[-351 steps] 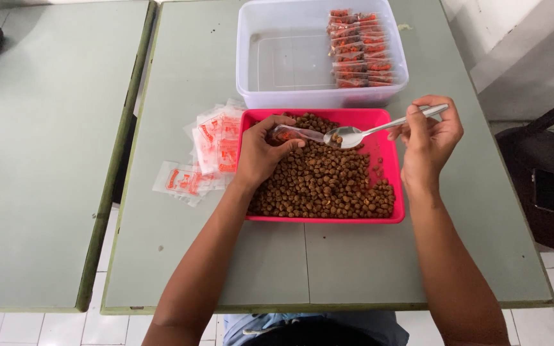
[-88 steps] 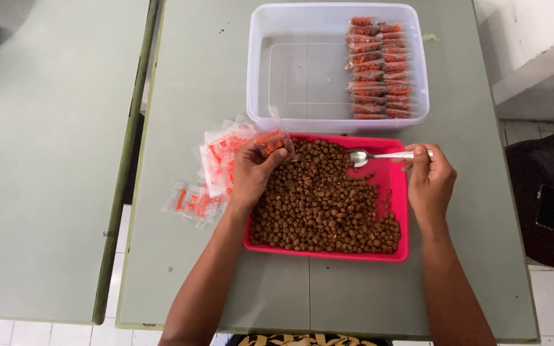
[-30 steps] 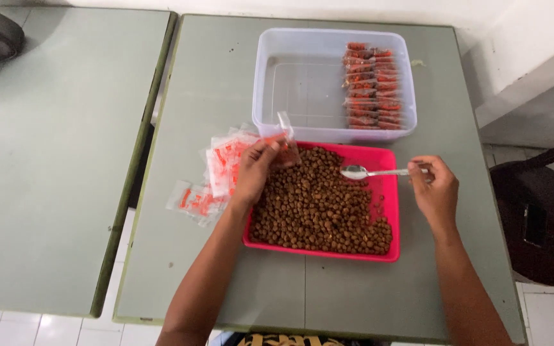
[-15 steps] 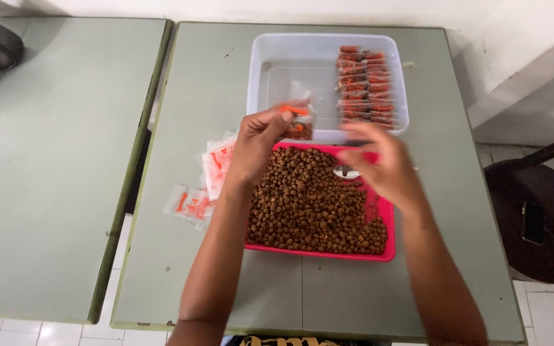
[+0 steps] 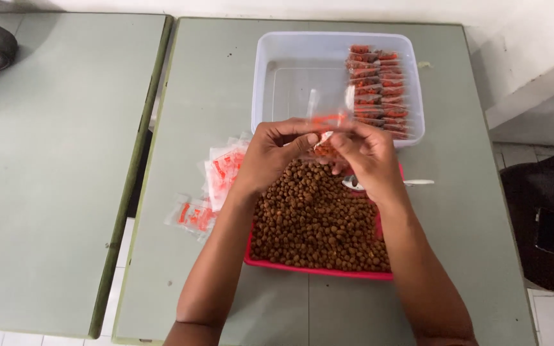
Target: Packaging small food pellets into individual plastic bags using a spoon and placing them in a container.
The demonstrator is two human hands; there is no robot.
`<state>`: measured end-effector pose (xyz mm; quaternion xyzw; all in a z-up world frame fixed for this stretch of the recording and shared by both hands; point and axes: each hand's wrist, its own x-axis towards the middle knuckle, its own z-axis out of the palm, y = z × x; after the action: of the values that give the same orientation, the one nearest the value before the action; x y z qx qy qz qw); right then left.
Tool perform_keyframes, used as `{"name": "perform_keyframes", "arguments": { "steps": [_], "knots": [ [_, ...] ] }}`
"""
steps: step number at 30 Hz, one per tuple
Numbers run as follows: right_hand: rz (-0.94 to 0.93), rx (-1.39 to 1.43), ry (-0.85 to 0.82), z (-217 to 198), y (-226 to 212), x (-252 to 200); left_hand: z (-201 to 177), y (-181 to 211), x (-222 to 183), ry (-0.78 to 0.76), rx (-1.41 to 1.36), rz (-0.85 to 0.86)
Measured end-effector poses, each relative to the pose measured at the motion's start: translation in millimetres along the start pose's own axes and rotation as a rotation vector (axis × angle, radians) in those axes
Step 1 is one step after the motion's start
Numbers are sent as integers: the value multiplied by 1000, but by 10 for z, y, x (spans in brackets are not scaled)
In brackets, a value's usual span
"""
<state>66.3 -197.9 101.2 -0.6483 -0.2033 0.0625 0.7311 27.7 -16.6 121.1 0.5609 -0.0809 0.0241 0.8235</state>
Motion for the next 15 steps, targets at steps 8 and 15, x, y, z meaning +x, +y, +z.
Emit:
{"name": "perform_keyframes", "arguments": {
  "steps": [8, 15],
  "knots": [
    [-50, -5, 63, -184, 189, 53, -72, -89, 50, 17, 115, 2],
    [20, -68, 109, -220, 55, 86, 63, 610, -882, 372, -247, 463]
  ]
}}
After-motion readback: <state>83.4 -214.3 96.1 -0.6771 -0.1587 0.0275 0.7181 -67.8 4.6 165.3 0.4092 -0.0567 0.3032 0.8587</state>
